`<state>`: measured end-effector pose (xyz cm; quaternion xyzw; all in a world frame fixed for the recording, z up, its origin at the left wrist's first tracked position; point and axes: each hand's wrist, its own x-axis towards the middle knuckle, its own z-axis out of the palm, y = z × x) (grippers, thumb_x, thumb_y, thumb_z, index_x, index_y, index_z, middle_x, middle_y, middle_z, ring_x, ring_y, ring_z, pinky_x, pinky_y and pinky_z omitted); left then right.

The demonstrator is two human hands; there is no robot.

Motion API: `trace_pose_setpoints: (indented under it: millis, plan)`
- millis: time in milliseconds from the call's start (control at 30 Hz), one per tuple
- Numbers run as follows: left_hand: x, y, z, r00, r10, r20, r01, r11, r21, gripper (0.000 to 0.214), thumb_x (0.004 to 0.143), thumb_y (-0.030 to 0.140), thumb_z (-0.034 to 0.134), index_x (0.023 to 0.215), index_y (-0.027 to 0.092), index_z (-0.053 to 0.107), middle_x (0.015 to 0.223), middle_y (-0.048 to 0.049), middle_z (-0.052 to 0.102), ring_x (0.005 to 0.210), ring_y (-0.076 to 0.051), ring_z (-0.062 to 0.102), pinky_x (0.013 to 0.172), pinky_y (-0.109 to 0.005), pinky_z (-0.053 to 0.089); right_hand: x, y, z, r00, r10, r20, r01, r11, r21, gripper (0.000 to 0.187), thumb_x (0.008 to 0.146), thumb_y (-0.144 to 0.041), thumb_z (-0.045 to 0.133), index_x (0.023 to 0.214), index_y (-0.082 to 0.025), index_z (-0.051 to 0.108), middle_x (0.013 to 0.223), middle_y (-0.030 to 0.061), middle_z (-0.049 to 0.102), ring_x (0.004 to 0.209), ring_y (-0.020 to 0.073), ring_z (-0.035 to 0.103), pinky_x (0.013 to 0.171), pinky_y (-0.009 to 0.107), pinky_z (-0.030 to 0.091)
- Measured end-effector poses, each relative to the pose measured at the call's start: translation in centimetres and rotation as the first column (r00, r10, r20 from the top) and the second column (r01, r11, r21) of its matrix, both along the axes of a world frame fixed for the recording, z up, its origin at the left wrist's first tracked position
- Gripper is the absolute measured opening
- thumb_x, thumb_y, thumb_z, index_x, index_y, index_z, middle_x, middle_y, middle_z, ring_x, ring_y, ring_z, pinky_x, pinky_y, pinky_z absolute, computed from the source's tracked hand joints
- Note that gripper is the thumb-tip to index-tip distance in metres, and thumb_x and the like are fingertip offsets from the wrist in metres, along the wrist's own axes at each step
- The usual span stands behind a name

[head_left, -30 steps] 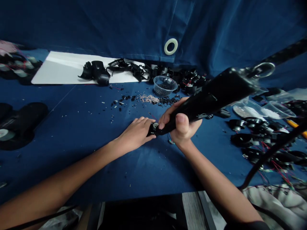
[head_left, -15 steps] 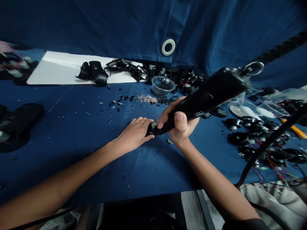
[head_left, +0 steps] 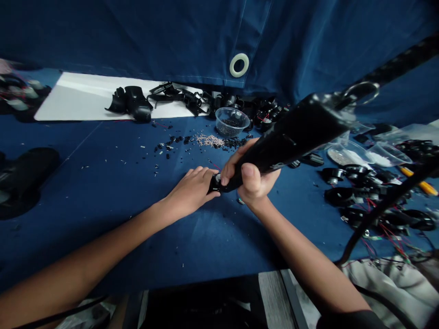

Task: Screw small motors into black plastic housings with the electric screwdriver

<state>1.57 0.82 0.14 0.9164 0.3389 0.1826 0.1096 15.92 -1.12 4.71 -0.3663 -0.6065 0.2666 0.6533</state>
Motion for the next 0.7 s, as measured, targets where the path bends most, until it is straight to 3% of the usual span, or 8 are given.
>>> trace_pose_setpoints:
  millis: [100,200,300,400,567,700]
  plan:
    - [0.0,-0.1,0.0,1.0,0.0,-0.002,0.0,1.0,0.003,0.038,0.086,0.04,0.058,0.113,0.015,0.045,0.113,-0.0107,0.057,0.106,-0.029,0.051,0.086,-0.041,0.043,-0.7,0.1,0.5,0.99,0.017,-0.138,-0.013,0.999,0.031,0.036,0.074,-0.055,0.061,0.088,-0.025,0.046,0.047,-0.009,0.05,0.036,0.0113,0.049,0.042,0.027,0.045]
    - [-0.2,-0.4,-0.2,0.999,0.011,0.044,-0.01,1.0,-0.016,0.047,0.085,0.039,0.06,0.121,0.017,0.04,0.114,-0.0105,0.056,0.106,-0.028,0.052,0.088,-0.041,0.044,-0.4,0.4,1.4,0.955,-0.084,-0.285,0.083,0.996,-0.016,0.029,0.079,-0.051,0.056,0.086,-0.025,0.046,0.047,-0.01,0.047,0.034,0.01,0.047,0.038,0.024,0.042]
    - [-0.5,-0.9,-0.4,0.992,0.04,0.117,-0.034,0.998,-0.052,0.049,0.083,0.038,0.064,0.119,0.017,0.038,0.114,-0.0102,0.055,0.103,-0.025,0.055,0.086,-0.039,0.047,2.0,0.5,2.2,0.844,-0.279,-0.457,0.272,0.959,-0.084,0.028,0.083,-0.052,0.048,0.084,-0.024,0.044,0.051,-0.0093,0.045,0.038,0.0089,0.048,0.038,0.022,0.042]
    - [-0.8,-1.5,0.0,0.987,0.034,0.157,-0.033,0.999,-0.012,0.029,0.086,0.032,0.059,0.105,0.018,0.044,0.113,-0.0092,0.052,0.104,-0.024,0.054,0.088,-0.039,0.047,5.7,-0.3,1.8,0.718,-0.443,-0.537,0.359,0.897,-0.259,0.034,0.081,-0.055,0.052,0.083,-0.022,0.044,0.055,-0.0078,0.047,0.044,0.0086,0.051,0.042,0.021,0.046]
    - [-0.8,-1.7,0.6,0.994,-0.026,0.107,0.02,0.998,0.061,0.01,0.089,0.023,0.053,0.097,0.018,0.051,0.112,-0.007,0.05,0.106,-0.022,0.052,0.092,-0.042,0.045,10.2,-3.3,-0.9,0.607,-0.609,-0.51,0.323,0.776,-0.543,0.029,0.078,-0.042,0.06,0.084,-0.021,0.041,0.062,-0.0058,0.052,0.055,0.0104,0.059,0.058,0.026,0.056]
    - [-0.7,-1.6,0.8,0.993,-0.037,0.108,0.036,0.999,0.013,0.007,0.091,0.019,0.047,0.094,0.018,0.053,0.11,-0.0072,0.05,0.104,-0.021,0.053,0.093,-0.042,0.046,11.3,-4.9,-2.6,0.665,-0.606,-0.436,0.212,0.713,-0.668,0.02,0.079,-0.032,0.055,0.088,-0.021,0.041,0.069,-0.0022,0.057,0.068,0.0169,0.066,0.066,0.035,0.059]
